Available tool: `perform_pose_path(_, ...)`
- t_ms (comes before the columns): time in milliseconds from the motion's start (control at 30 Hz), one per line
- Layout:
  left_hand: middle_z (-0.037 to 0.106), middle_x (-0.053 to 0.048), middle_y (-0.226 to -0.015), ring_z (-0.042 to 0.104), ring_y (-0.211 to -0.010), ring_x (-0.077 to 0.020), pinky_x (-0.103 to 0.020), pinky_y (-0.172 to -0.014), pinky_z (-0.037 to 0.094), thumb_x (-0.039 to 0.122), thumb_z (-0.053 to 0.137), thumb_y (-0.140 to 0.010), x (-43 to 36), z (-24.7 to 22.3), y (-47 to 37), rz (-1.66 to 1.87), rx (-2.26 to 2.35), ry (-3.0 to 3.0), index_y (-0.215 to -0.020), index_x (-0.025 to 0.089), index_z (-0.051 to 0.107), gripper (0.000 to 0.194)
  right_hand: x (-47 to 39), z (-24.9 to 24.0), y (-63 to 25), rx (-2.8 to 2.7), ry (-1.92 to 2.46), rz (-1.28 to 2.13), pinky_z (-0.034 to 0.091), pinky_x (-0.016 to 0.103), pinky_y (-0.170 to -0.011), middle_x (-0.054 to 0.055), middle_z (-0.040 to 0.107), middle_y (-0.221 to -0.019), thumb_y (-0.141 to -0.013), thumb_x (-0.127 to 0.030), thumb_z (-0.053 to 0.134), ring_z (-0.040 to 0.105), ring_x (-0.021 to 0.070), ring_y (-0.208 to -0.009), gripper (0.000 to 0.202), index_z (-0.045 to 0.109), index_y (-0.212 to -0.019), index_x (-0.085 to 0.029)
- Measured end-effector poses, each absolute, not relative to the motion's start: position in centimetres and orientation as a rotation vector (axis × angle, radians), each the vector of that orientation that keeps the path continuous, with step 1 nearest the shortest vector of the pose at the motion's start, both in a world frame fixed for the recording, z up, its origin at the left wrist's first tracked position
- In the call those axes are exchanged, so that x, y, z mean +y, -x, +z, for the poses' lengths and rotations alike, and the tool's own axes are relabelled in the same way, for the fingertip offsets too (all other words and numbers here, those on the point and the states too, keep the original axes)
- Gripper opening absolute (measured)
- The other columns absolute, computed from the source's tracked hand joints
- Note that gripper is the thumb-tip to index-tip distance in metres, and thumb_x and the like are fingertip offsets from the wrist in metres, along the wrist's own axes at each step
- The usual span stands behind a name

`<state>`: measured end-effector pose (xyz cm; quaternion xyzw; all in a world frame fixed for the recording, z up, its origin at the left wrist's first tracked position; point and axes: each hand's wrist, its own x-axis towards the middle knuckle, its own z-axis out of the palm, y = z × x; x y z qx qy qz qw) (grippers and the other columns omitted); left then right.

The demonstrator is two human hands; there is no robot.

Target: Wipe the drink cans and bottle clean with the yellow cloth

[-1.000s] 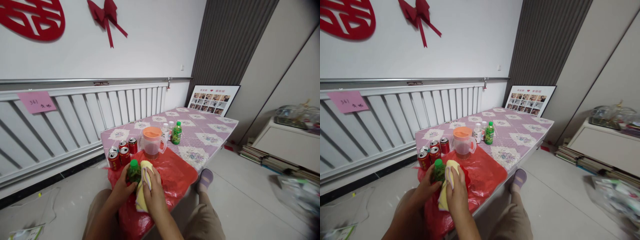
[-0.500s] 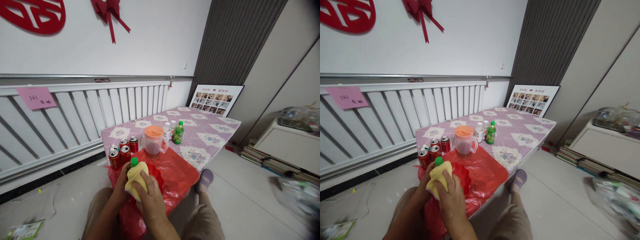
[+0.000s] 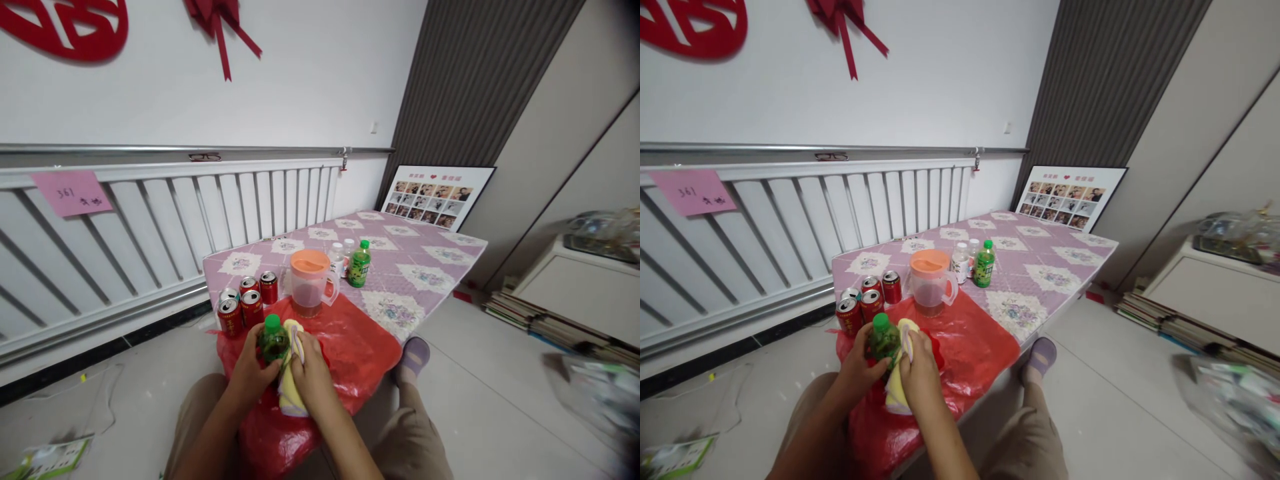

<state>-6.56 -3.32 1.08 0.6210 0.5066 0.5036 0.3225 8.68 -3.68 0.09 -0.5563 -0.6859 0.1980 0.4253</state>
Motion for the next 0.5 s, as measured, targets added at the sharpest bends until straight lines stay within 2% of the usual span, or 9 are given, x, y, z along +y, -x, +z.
perform_pose_path(200, 0.056, -0.010, -0.127, 0.058, -0.115, -0.0250, -0.041, -0.102, 0.046, 0.022, 0.064, -0.067, -3.1, 0.7, 6.5, 1.322, 1.414, -1.658, -0.128, 0.020, 0.040, 0.066, -4.4, -1.8, -9.1, -1.731, 1.472, 0.584, 0.049, 0.040, -0.099, 0.020, 0.063, -0.119, -0.080, -0.011, 0.050, 0.062, 0.0274, -0.113, 0.050, 0.055, -0.129, -0.007)
perform_pose_path(333, 0.056, -0.010, -0.126, 0.060, -0.112, -0.0251, -0.041, -0.100, 0.048, 0.023, 0.065, -0.067, -3.2, 0.6, 6.6, 1.327, 1.398, -1.636, -0.128, 0.021, 0.040, 0.065, -4.8, -0.9, -9.0, -1.710, 1.430, 0.545, 0.045, 0.042, -0.104, 0.018, 0.057, -0.130, -0.083, -0.014, 0.048, 0.056, 0.0266, -0.123, 0.050, 0.052, -0.133, -0.012)
perform_pose_path(500, 0.057, -0.009, -0.124, 0.062, -0.106, -0.0233, -0.041, -0.096, 0.050, 0.020, 0.064, -0.069, -3.4, 0.9, 6.5, 1.338, 1.342, -1.636, -0.126, 0.021, 0.041, 0.062, -5.9, 2.6, -8.2, -1.585, 1.269, 0.399, 0.045, 0.041, -0.106, 0.014, 0.045, -0.142, -0.089, -0.019, 0.048, 0.046, 0.0243, -0.133, 0.049, 0.047, -0.137, -0.023)
